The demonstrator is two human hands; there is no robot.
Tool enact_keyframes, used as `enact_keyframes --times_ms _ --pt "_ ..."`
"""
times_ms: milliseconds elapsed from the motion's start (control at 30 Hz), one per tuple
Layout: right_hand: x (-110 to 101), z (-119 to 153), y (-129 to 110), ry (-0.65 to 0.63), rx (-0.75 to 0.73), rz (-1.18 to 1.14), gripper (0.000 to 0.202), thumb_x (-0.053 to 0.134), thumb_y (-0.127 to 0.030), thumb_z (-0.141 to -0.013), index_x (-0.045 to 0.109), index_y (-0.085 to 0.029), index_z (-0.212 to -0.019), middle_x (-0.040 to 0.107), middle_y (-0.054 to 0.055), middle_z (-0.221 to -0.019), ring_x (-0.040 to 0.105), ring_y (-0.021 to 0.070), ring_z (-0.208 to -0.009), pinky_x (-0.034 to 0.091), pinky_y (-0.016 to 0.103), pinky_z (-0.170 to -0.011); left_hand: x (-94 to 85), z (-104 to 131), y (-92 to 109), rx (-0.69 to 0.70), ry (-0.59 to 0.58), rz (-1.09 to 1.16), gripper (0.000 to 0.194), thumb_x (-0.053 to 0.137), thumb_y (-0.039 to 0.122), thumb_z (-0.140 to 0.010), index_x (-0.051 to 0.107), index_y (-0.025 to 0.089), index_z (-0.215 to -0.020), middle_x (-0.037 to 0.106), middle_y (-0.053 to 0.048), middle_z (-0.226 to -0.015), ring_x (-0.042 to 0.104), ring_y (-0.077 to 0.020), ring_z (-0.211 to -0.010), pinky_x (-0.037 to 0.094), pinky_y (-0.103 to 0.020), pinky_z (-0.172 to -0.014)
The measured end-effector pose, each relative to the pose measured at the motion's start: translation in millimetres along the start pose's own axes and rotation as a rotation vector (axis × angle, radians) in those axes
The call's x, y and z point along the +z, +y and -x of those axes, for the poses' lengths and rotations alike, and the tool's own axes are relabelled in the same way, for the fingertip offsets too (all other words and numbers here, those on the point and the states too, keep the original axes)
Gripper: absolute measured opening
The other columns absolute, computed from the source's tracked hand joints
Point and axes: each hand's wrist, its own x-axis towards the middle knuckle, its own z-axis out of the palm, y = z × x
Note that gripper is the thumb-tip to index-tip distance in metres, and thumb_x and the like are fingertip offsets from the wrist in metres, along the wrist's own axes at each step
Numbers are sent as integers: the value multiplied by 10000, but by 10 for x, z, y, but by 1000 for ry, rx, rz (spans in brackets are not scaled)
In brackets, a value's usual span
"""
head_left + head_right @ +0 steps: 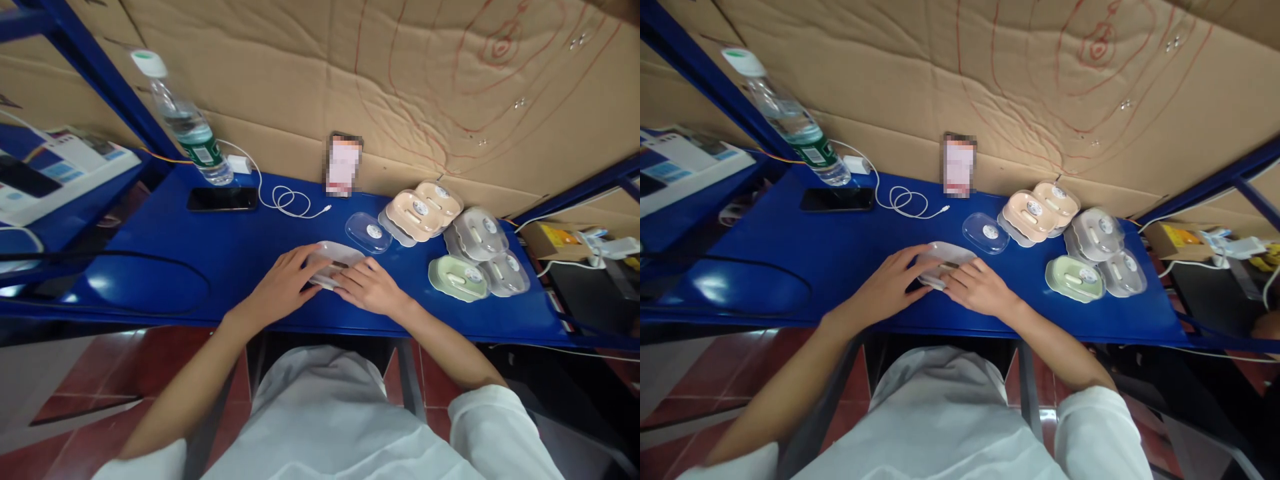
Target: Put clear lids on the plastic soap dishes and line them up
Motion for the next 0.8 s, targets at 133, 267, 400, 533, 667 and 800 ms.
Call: enact_keyframes --times_ms 133,267,400,533,667,800 --pt "-15 -5 71 -18 26 -41 385 555 -422 -1117 687 -176 -1383 772 124 -1276 693 269 -1134 482 438 -1020 -318 -485 -158 100 -224 171 571 632 309 -942 517 296 -1500 432 -114 -1681 411 -358 -1570 392 -578 -1257" --pt "5 -8 105 -21 26 -88 405 583 -373 -1104 654 -160 -1441 747 136 -1342 685 288 -1218 534 458 -1060 -310 -940 -256 80 -44 330 449 466 192 -940 551 248 -1378 539 -105 -1549 488 -270 -1501 418 -479 -1246" --pt "108 23 96 13 36 -111 363 551 -228 -1102 671 -180 -1441 741 119 -1379 671 275 -1303 545 454 -1142 -55 -1212 -407 -213 238 20 436 442 161 -997 583 215 -1406 504 -169 -1570 465 -335 -1494 322 -614 -1251" --pt "169 41 93 14 60 -135 366 537 -164 -1088 696 -189 -1416 751 117 -1363 676 269 -1316 542 466 -1183 16 -1243 -681 -405 110 -153 316 548 301 -1026 698 251 -1300 618 -153 -1456 523 -401 -1401 326 -680 -1176" --pt "147 10 98 12 65 -171 348 537 -202 -1096 704 -202 -1401 752 118 -1351 688 271 -1295 556 487 -1171 -96 -1215 -843 -445 64 -297 293 532 299 -1023 740 212 -1210 682 -171 -1327 589 -411 -1300 349 -634 -1140" --pt "118 -13 101 20 53 -164 331 533 -205 -1097 712 -176 -1374 751 132 -1343 690 276 -1284 566 485 -1155 -238 -1340 -919 -471 104 -425 408 460 204 -1007 652 124 -1358 625 -251 -1390 564 -432 -1329 387 -593 -1107"
